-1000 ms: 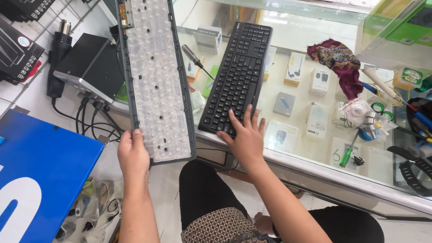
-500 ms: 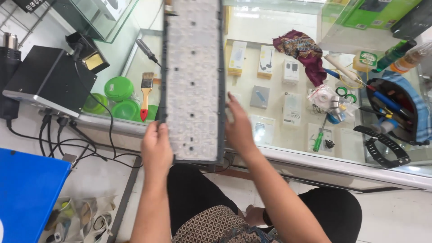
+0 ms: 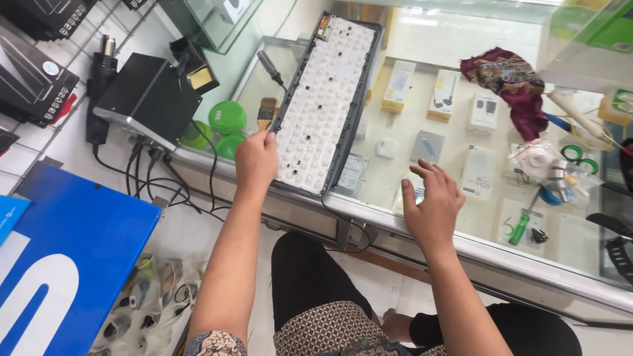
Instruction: Disassembling a computer keyboard to clean the internal silicone membrane and base using a small brush.
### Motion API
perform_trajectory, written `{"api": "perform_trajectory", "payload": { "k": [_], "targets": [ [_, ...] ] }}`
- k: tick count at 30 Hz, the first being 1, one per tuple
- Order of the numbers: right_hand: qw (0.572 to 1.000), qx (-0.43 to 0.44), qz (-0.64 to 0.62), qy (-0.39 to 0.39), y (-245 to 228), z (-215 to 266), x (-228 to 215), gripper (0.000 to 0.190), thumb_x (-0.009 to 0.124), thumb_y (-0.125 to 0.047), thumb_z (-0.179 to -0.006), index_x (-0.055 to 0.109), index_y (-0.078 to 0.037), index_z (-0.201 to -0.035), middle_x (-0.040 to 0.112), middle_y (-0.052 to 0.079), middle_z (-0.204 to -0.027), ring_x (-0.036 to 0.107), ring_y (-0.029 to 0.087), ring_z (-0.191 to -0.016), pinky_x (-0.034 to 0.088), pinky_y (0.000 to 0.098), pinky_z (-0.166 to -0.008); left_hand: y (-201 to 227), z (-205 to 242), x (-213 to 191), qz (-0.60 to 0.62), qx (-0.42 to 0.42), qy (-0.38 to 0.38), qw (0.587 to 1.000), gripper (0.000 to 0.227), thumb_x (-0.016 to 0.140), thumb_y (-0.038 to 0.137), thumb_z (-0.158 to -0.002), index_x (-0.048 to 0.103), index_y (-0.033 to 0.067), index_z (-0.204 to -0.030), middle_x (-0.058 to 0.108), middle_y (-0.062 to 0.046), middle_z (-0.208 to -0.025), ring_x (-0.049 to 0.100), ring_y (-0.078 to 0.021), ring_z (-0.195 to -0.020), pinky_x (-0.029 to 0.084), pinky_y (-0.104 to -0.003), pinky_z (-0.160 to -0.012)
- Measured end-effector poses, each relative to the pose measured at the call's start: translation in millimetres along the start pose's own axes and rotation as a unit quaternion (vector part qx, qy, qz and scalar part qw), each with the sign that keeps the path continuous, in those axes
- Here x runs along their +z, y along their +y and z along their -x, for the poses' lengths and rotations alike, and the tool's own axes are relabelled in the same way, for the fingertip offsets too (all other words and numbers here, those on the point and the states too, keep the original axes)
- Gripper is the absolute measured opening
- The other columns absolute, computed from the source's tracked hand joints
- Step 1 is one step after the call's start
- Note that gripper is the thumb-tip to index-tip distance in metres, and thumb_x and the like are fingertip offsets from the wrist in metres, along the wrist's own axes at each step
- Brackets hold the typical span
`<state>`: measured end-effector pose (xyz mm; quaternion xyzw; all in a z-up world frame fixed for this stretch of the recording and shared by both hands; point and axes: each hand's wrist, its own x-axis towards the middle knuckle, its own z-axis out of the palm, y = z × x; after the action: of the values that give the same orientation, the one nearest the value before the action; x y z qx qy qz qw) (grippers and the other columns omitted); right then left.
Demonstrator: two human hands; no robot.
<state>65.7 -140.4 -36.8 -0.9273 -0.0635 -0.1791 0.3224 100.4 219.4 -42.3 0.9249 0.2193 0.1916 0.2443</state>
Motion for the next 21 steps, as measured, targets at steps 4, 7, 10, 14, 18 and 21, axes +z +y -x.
{"api": "perform_trajectory", "payload": {
  "k": [4,7,10,14,18,21],
  "targets": [
    [1.0,0.009,-0.007,-0.027,0,-1,0,0.028,0.064,-0.037,-0.106,0.07,-0.023,-0.13,0.069,0.0,-0.135,0.056,0.026,-0.135,0.032,0.055,-0.112,29,17,-19,-0.04,-0.017,0.028,0.999,0.026,0.057,0.029,-0.101,0.077,0.0136,-0.105,0.073,-0.009,-0.1,0.072,-0.0384,-0.096,0.06,-0.054,-0.083],
    [1.0,0.007,0.001,-0.028,-1,-2,-3,0.028,0.065,-0.036,-0.106,0.07,-0.021,-0.13,0.07,0.001,-0.134,0.057,0.026,-0.134,0.033,0.0555,-0.111,21,20,-10,-0.126,-0.026,0.043,0.991,0.024,0.061,0.031,-0.099,0.079,0.0157,-0.102,0.069,-0.004,-0.101,0.068,-0.0324,-0.102,0.061,-0.053,-0.081],
    [0.999,0.007,-0.02,-0.026,-4,-2,-6,0.028,0.065,-0.033,-0.106,0.071,-0.017,-0.129,0.071,0.006,-0.132,0.059,0.029,-0.132,0.033,0.0574,-0.11,13,25,-7,-0.173,0.028,0.083,0.981,0.025,0.061,0.037,-0.097,0.075,0.0167,-0.097,0.069,-0.005,-0.092,0.07,-0.0324,-0.093,0.057,-0.051,-0.079],
    [0.999,0.001,-0.03,-0.025,-4,-3,-6,0.027,0.064,-0.032,-0.107,0.071,-0.017,-0.128,0.071,0.007,-0.131,0.059,0.03,-0.132,0.033,0.058,-0.11,40,54,-20,-0.088,0.175,0.03,0.98,0.015,0.068,0.025,-0.094,0.07,0.0148,-0.105,0.069,-0.007,-0.094,0.07,-0.0357,-0.094,0.057,-0.05,-0.08],
    [0.999,0.0,-0.03,-0.03,-3,-2,-6,0.026,0.064,-0.032,-0.106,0.071,-0.018,-0.127,0.071,0.006,-0.131,0.059,0.03,-0.131,0.033,0.0581,-0.11,72,82,-41,-0.072,0.207,-0.138,0.966,0.028,0.076,0.03,-0.087,0.073,0.0144,-0.11,0.068,-0.006,-0.102,0.069,-0.0319,-0.104,0.059,-0.046,-0.087],
    [0.999,-0.004,-0.045,-0.026,-5,-2,-9,0.023,0.064,-0.028,-0.106,0.072,-0.017,-0.125,0.071,0.006,-0.13,0.06,0.03,-0.13,0.033,0.0573,-0.11,89,81,-59,-0.071,0.159,-0.188,0.967,0.033,0.078,0.033,-0.087,0.074,0.0133,-0.113,0.069,-0.009,-0.106,0.068,-0.0341,-0.109,0.058,-0.047,-0.091]
  ]
}}
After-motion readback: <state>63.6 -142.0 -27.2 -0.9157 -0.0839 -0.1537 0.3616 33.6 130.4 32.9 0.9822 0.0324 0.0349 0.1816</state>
